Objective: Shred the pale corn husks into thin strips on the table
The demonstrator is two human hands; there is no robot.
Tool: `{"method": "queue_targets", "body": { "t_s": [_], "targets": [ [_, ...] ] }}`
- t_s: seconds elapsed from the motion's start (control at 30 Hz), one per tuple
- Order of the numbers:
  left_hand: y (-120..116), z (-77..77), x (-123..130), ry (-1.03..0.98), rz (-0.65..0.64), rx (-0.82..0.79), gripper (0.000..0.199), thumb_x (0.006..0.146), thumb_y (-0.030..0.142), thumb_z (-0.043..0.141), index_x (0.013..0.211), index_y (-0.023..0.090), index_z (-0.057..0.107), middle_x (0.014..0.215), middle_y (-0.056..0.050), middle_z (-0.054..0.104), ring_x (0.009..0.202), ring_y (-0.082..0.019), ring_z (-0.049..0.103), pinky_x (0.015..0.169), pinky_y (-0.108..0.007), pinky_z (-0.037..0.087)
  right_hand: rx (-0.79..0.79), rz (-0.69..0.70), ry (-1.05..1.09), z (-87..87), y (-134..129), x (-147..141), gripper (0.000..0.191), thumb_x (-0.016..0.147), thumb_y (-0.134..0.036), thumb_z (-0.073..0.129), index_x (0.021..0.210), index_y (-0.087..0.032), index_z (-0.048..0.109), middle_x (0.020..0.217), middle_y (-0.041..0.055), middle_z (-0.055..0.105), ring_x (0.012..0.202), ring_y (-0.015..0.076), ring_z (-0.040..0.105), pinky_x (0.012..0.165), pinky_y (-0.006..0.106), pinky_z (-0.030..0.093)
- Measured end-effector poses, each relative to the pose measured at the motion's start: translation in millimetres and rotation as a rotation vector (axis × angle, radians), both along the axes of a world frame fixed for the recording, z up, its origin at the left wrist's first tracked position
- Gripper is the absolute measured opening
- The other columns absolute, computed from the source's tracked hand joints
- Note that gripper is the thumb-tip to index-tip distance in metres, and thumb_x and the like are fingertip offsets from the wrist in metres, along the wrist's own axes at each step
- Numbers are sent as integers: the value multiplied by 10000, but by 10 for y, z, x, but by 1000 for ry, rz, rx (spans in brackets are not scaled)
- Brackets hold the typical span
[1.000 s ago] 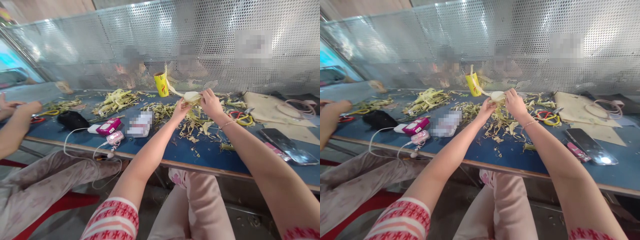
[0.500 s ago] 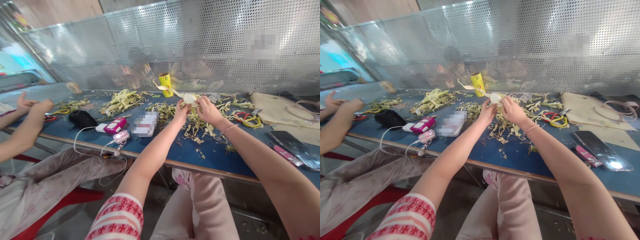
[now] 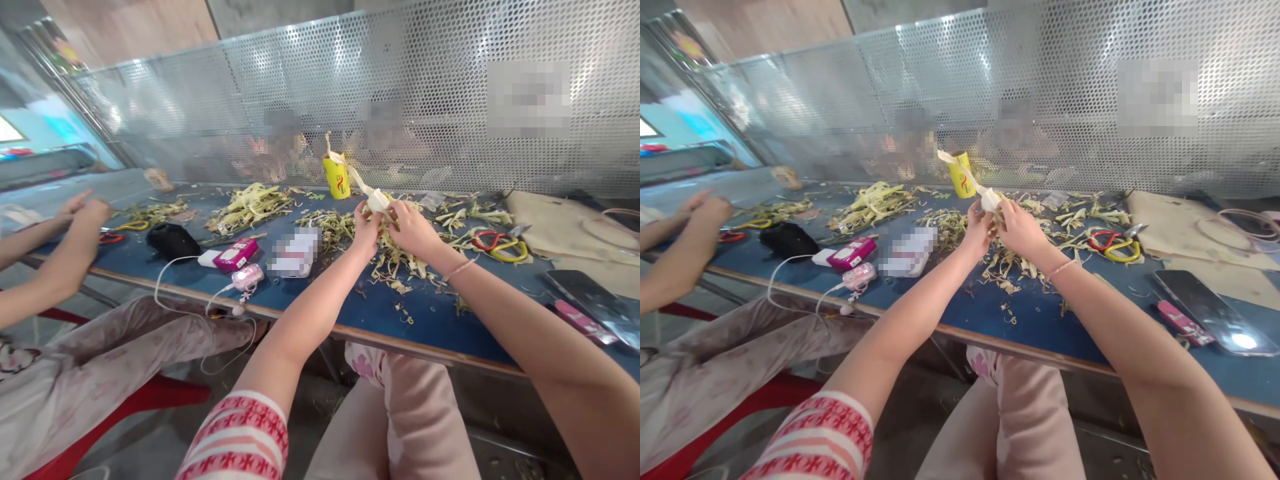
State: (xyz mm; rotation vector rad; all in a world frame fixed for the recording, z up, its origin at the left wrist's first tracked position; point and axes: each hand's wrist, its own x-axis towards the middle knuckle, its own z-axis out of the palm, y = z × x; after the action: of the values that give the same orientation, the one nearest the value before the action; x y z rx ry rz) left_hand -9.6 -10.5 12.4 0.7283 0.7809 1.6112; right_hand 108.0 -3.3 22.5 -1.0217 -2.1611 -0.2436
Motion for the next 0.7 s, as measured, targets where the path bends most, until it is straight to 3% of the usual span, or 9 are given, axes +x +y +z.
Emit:
{"method": "queue_targets", "body": {
  "t_s": [0.2,0.33,0.57,0.7],
  "targets": [
    [-3,17,0,-52,-58,83,540,816,202,672,1264,360,414,1370,-9,495,840,-81,615,604,-171,465,38,-43,-75,25,-18,-15,132,777,-161,493,908,-177,497,930,142,606,900,279,554,804,434,476],
    [-1,32,-9,-7,-45,119,550,815,95,611,1265,323,391,1412,-31,463,949,-107,623,666,-193,518,72,-58,-139,59,-42,-7,83,821,-155,452,871,-171,517,942,148,582,884,259,546,772,392,472],
    [47,-10,-16,75,56,177,561,777,118,663,1244,278,396,1361,-59,486,1037,-142,617,779,-244,527,8,-188,-146,229,-202,5,192,800,-150,451,970,-147,541,1091,159,549,750,202,541,592,315,408],
    [110,-78,-34,188,102,250,570,752,157,710,1235,266,427,1296,-56,523,1059,-150,602,883,-289,503,63,-262,-181,309,-266,17,260,840,-175,428,1072,-120,531,1105,182,563,829,248,569,714,382,440]
  ]
}}
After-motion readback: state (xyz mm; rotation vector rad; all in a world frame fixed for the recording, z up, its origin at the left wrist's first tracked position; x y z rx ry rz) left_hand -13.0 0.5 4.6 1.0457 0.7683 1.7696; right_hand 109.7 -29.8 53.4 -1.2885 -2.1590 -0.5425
